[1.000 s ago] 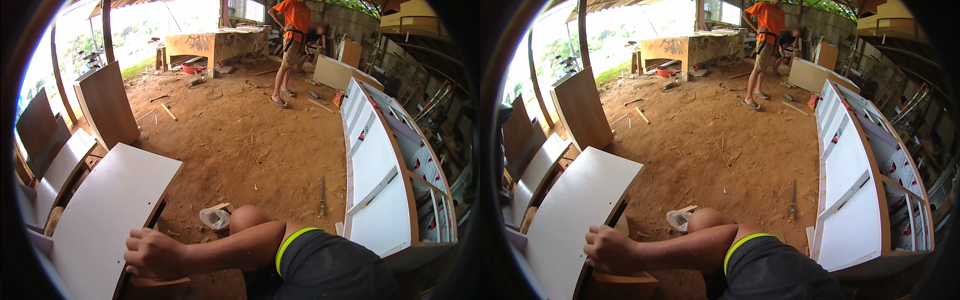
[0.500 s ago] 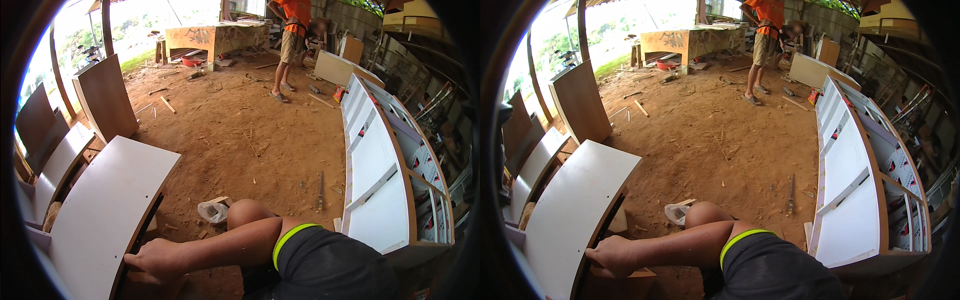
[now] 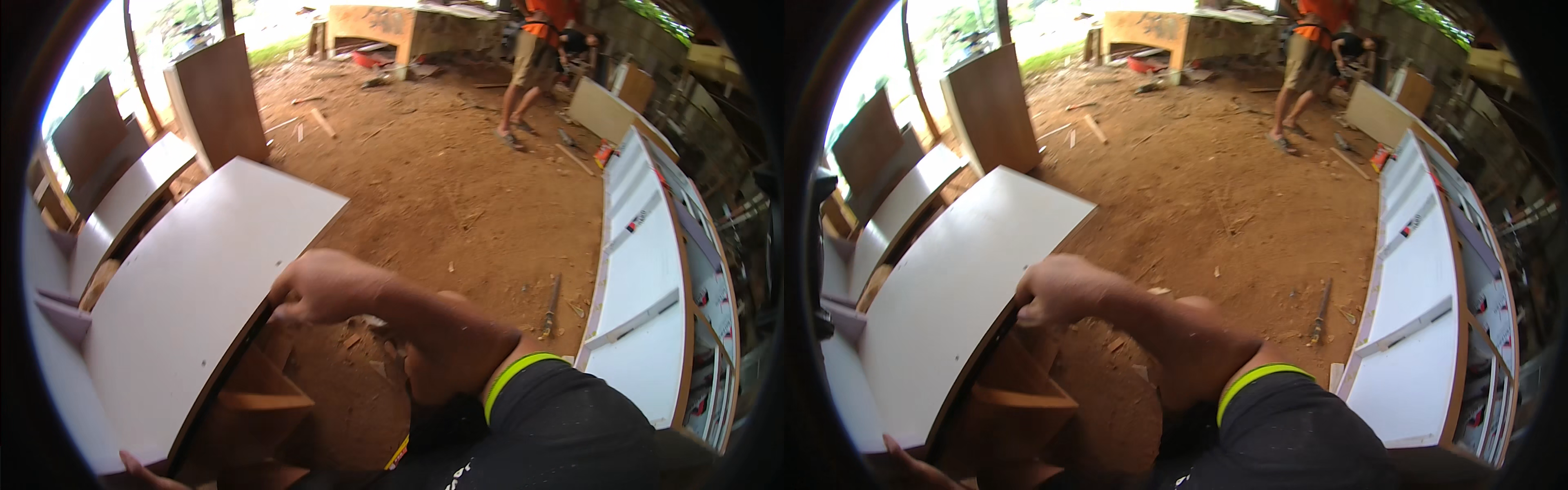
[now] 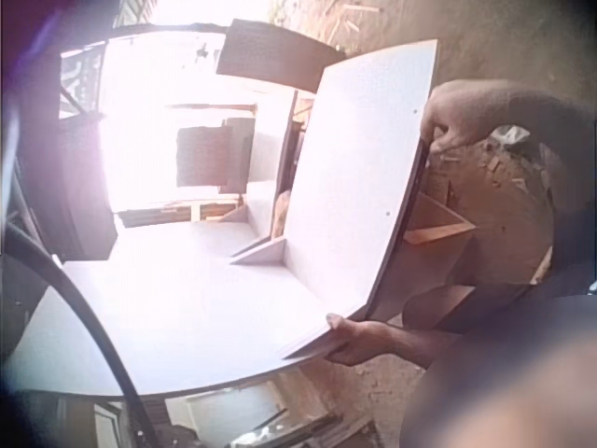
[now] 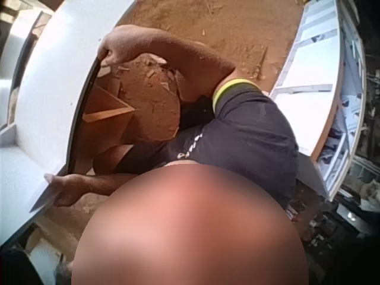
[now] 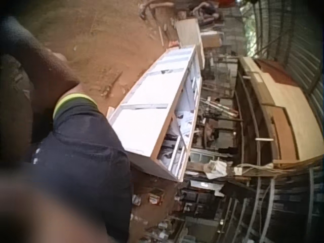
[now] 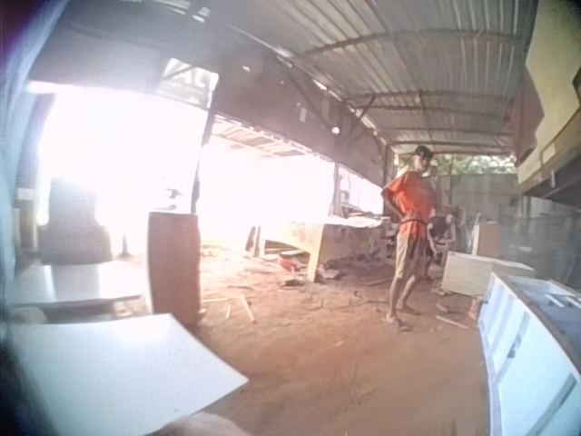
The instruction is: The person assembles a white cabinet by aligning panels and driving screws with a cordless drill. They repeatedly pick up screws, position the drill, and fasten joints while seated on the floor.
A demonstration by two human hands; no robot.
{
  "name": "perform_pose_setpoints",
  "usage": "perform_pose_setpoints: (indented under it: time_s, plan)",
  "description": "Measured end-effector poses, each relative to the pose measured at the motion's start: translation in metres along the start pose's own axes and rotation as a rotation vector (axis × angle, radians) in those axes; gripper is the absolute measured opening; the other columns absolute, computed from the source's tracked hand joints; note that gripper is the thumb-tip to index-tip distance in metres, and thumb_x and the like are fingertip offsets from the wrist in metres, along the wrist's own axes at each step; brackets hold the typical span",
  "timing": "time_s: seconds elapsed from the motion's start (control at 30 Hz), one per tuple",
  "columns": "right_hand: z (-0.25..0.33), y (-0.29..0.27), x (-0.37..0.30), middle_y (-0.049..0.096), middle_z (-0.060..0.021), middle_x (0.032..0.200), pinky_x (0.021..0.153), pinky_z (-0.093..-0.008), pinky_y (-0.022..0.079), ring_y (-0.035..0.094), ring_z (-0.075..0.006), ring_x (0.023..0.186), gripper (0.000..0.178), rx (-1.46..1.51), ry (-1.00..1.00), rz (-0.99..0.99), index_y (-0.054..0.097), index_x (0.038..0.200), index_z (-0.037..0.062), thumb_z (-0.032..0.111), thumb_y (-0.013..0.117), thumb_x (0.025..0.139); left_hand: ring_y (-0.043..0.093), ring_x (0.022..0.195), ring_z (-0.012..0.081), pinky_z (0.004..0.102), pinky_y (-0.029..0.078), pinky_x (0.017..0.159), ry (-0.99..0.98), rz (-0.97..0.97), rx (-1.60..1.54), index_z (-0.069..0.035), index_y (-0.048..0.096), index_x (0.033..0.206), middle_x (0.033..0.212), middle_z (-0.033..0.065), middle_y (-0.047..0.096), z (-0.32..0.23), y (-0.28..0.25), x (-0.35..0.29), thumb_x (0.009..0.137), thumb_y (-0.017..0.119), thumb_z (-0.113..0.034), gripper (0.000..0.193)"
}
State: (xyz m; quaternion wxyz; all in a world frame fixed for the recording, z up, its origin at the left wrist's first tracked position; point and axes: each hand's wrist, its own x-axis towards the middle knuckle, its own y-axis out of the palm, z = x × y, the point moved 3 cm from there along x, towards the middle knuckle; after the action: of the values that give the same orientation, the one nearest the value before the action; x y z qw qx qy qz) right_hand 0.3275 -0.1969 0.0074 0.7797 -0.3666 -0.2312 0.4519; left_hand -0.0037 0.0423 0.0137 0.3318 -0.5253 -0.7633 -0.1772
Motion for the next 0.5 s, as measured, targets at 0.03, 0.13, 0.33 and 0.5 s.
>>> perform_pose_setpoints:
  time_s: [0.03, 0.13, 0.33, 0.5]
  plan:
    - [-0.006, -0.003, 0.002, 0.077, -0.0165, 0.103, 0.091, -0.0419, 0.056, 0.073, -0.0323, 0.1, 0.035, 0.01, 0.022, -0.003, 0.078, 0.114, 0.0097, 0.036, 0.073, 0.092, 0.069, 0.102, 0.0375, 0.0449, 0.056, 0.089, -0.013, 0.004, 0.048, 0.006, 0.073, 0.114, 0.118, 0.0258, 0.071, 0.001, -0.004, 0.002, 0.086, 0.076, -0.055, 0.067]
    - [-0.023, -0.014, 0.006, 0.077, -0.0146, 0.095, 0.082, -0.0361, 0.059, 0.073, -0.022, 0.087, 0.033, 0.096, 0.05, 0.005, 0.077, 0.111, 0.0021, 0.031, 0.074, 0.096, 0.071, 0.099, 0.0351, 0.0436, 0.058, 0.086, -0.09, -0.121, 0.344, 0.007, 0.072, 0.113, 0.114, 0.0245, 0.072, 0.0, -0.017, -0.006, 0.084, 0.078, -0.055, 0.069]
    - [-0.062, -0.034, 0.008, 0.071, -0.0033, 0.079, 0.062, -0.0276, 0.058, 0.068, -0.0102, 0.069, 0.028, 0.255, 0.239, -0.055, 0.078, 0.107, 0.0029, 0.029, 0.071, 0.1, 0.073, 0.095, 0.0311, 0.0396, 0.062, 0.081, -0.071, -0.152, 0.177, 0.01, 0.069, 0.113, 0.109, 0.0228, 0.073, -0.015, -0.01, -0.012, 0.082, 0.083, -0.045, 0.065]
    - [-0.088, -0.049, 0.005, 0.071, -0.0031, 0.08, 0.062, -0.0271, 0.057, 0.069, -0.0111, 0.068, 0.029, 0.265, 0.312, -0.089, 0.077, 0.106, 0.0034, 0.031, 0.071, 0.1, 0.071, 0.103, 0.0315, 0.0411, 0.058, 0.09, -0.126, -0.153, 0.155, 0.008, 0.07, 0.116, 0.118, 0.0225, 0.072, -0.013, -0.009, -0.012, 0.082, 0.084, -0.044, 0.064]
